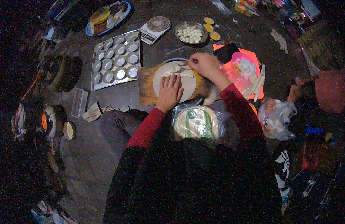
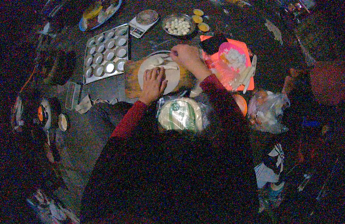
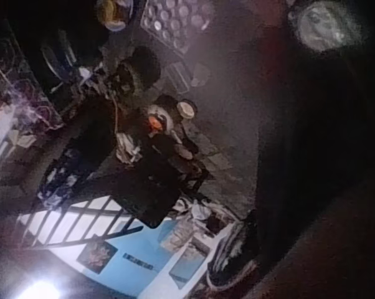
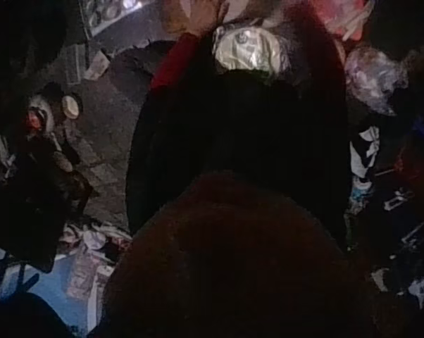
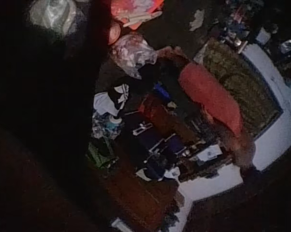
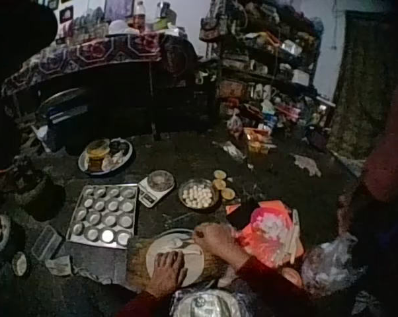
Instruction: The person places a small piece of filling onto a flat dough sheet, rolls the sheet around the filling by hand, and places the finished roll onto a metal tray.
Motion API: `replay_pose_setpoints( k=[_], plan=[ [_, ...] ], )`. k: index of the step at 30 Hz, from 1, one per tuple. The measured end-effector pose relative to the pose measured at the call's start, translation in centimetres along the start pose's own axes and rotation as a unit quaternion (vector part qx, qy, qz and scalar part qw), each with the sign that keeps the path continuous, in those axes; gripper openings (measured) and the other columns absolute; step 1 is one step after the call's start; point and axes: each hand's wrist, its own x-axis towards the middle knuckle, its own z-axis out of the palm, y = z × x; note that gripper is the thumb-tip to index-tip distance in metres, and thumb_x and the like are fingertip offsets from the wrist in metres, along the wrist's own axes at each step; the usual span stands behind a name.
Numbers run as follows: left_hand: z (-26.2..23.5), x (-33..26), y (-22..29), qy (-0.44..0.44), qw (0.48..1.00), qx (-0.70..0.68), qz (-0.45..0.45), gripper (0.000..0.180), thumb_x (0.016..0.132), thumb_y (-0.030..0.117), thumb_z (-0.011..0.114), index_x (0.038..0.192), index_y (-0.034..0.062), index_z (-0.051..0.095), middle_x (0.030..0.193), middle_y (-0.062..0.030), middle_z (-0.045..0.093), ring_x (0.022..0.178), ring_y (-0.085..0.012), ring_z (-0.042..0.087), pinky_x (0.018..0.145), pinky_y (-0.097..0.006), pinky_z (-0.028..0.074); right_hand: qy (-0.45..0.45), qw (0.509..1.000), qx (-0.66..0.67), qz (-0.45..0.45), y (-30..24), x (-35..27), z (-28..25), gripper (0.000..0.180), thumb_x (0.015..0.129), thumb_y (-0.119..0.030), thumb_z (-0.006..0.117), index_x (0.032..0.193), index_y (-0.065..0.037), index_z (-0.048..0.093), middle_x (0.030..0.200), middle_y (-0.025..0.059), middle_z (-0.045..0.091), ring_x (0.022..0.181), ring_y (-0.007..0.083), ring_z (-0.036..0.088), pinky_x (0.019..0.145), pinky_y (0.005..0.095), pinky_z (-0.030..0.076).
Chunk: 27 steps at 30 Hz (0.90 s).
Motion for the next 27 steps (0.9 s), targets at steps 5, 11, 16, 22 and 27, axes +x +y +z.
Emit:
replay_pose_setpoints(
  k=[5, 11, 16, 22, 27],
  plan=[
    [-0.1, 0.2, 0.2, -0.002, 1.0, 0.006, 0.006, 0.056, 0.092, 0.03, 0.05, 0.136, -0.0031, 0.04, 0.129, -0.0222, 0.047, 0.122, -0.0352, 0.042, 0.108, -0.052, 0.024, 0.03, 0.999, 0.022, -0.017, 0.4, -0.3, 2.4, 0.02, 0.082, -0.031, 0.063, 0.088, -0.014, 0.071, 0.088, 0.0072, 0.069, 0.082, 0.0289, 0.066, 0.067, 0.0414, 0.052],
    [-0.1, 0.2, 0.1, -0.005, 1.0, 0.008, 0.009, 0.056, 0.092, 0.031, 0.049, 0.137, -0.0022, 0.04, 0.129, -0.0214, 0.047, 0.122, -0.035, 0.043, 0.107, -0.052, 0.024, 0.069, 0.997, 0.025, -0.035, 0.7, 0.0, 3.7, 0.02, 0.082, -0.032, 0.064, 0.087, -0.013, 0.071, 0.086, 0.0066, 0.068, 0.078, 0.0282, 0.066, 0.065, 0.0403, 0.051],
    [-0.2, 0.2, 0.5, -0.012, 1.0, 0.027, 0.001, 0.056, 0.093, 0.032, 0.047, 0.138, -0.0012, 0.039, 0.129, -0.0205, 0.047, 0.122, -0.035, 0.042, 0.108, -0.055, 0.021, 0.049, 0.997, -0.028, -0.048, 0.3, -0.1, 3.6, 0.019, 0.082, -0.029, 0.063, 0.09, -0.014, 0.071, 0.086, 0.0052, 0.067, 0.079, 0.0275, 0.066, 0.065, 0.0408, 0.052],
    [0.1, -0.1, 0.3, -0.006, 1.0, 0.027, -0.002, 0.057, 0.093, 0.033, 0.047, 0.138, -0.001, 0.039, 0.13, -0.0197, 0.047, 0.123, -0.0346, 0.042, 0.109, -0.056, 0.019, 0.022, 0.997, -0.071, -0.021, 0.3, -1.4, 2.1, 0.017, 0.082, -0.028, 0.063, 0.09, -0.014, 0.07, 0.086, 0.0046, 0.067, 0.079, 0.0261, 0.066, 0.066, 0.0418, 0.052],
    [0.1, 0.0, 0.3, -0.018, 1.0, 0.022, -0.007, 0.057, 0.093, 0.034, 0.047, 0.138, -0.0006, 0.039, 0.131, -0.0191, 0.046, 0.123, -0.0345, 0.042, 0.109, -0.056, 0.019, -0.027, 0.994, -0.104, 0.027, 1.5, -2.6, 0.2, 0.021, 0.082, -0.03, 0.064, 0.092, -0.013, 0.071, 0.089, 0.0068, 0.067, 0.082, 0.0269, 0.067, 0.07, 0.0405, 0.052]
  ],
)
